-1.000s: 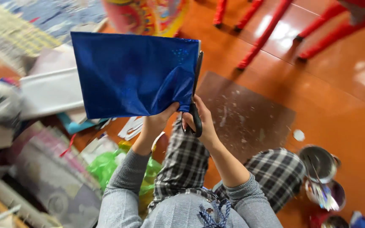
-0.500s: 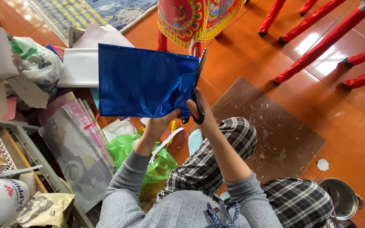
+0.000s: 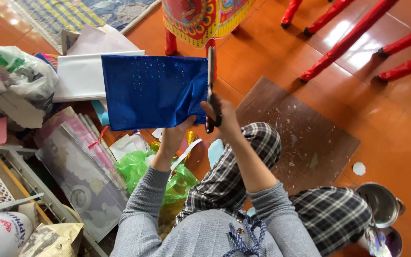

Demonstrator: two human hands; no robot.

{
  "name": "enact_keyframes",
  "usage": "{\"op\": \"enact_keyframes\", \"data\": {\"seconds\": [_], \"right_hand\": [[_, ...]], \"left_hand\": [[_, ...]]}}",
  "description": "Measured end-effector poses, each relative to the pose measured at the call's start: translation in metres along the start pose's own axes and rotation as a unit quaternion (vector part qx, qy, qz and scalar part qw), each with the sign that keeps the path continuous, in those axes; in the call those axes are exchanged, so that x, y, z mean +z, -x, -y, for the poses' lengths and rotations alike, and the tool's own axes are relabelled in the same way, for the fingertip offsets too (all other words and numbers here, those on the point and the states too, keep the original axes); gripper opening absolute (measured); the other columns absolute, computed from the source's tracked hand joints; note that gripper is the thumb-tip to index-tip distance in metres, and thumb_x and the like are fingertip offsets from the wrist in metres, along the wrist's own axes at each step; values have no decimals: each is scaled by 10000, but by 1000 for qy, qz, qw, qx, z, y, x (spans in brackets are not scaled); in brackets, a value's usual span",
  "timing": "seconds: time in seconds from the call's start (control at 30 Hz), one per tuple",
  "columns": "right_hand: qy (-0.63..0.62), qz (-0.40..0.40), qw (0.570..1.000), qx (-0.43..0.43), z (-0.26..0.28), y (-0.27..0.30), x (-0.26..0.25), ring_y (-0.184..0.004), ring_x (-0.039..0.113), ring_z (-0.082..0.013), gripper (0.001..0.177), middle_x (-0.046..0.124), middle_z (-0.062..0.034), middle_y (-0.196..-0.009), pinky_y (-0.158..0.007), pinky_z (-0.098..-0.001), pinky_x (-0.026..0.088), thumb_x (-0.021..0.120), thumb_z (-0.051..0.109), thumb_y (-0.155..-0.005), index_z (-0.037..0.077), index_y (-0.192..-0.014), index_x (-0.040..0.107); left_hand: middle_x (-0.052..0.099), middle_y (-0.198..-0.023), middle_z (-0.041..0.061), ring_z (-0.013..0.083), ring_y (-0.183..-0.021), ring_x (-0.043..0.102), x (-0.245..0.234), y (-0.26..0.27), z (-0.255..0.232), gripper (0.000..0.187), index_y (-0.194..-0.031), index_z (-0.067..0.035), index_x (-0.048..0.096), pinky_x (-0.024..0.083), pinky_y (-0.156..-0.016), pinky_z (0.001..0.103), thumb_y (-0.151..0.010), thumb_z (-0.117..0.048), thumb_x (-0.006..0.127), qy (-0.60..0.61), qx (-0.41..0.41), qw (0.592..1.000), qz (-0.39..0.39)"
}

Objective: Decorating red horse models with blue foil and white paper strips using scissors and glue

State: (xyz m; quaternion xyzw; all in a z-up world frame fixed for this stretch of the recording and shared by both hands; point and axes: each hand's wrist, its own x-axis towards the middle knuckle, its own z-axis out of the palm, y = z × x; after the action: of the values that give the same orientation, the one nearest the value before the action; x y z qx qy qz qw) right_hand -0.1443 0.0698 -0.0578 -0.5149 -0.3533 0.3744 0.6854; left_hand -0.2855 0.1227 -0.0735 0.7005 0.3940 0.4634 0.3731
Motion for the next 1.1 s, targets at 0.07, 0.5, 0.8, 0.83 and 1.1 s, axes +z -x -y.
{"op": "enact_keyframes", "data": {"seconds": [0.07,0.5,0.8,0.83,1.1], "right_hand": [[-95,2,994,60,4,0,-22,-361,590,-237,178,556,-120,-516,-281,-336,491,711,105,-890,37,-955,559],[-23,-348,908,-233,123,94,-217,-1009,615,-165,699,645,-59,-1053,-960,-340,504,874,-11,-683,138,-1278,539],[207,-430,837,-268,101,157,-330,-638,549,-96,743,579,-35,-775,-533,-176,413,866,74,-733,118,-1352,457],[232,-448,826,-253,92,153,-326,-635,550,-117,745,604,-77,-786,-517,-202,388,801,25,-759,117,-1393,420],[173,-428,840,-286,120,158,-307,-1028,548,-71,691,622,-52,-1194,-863,-219,409,864,117,-761,125,-1352,505]], "left_hand": [[713,-1075,76,285,-1019,667,8,1,-15,464,-1118,-169,708,512,-923,416,-702,-217,909,11,30,999,2],[680,-1073,107,137,-1028,603,128,-16,-128,443,-1288,-50,604,491,-851,276,-861,-121,699,274,-53,736,617],[630,-946,122,197,-788,632,232,-29,-118,639,-1380,-122,463,560,-680,360,-786,17,653,355,-52,742,566],[656,-951,71,177,-827,622,238,-24,-124,520,-1261,-138,591,532,-733,358,-792,-65,805,254,14,812,524],[675,-798,3,74,-684,635,248,-20,-113,263,-984,-106,682,542,-649,243,-771,-36,819,326,-109,788,510]]}}
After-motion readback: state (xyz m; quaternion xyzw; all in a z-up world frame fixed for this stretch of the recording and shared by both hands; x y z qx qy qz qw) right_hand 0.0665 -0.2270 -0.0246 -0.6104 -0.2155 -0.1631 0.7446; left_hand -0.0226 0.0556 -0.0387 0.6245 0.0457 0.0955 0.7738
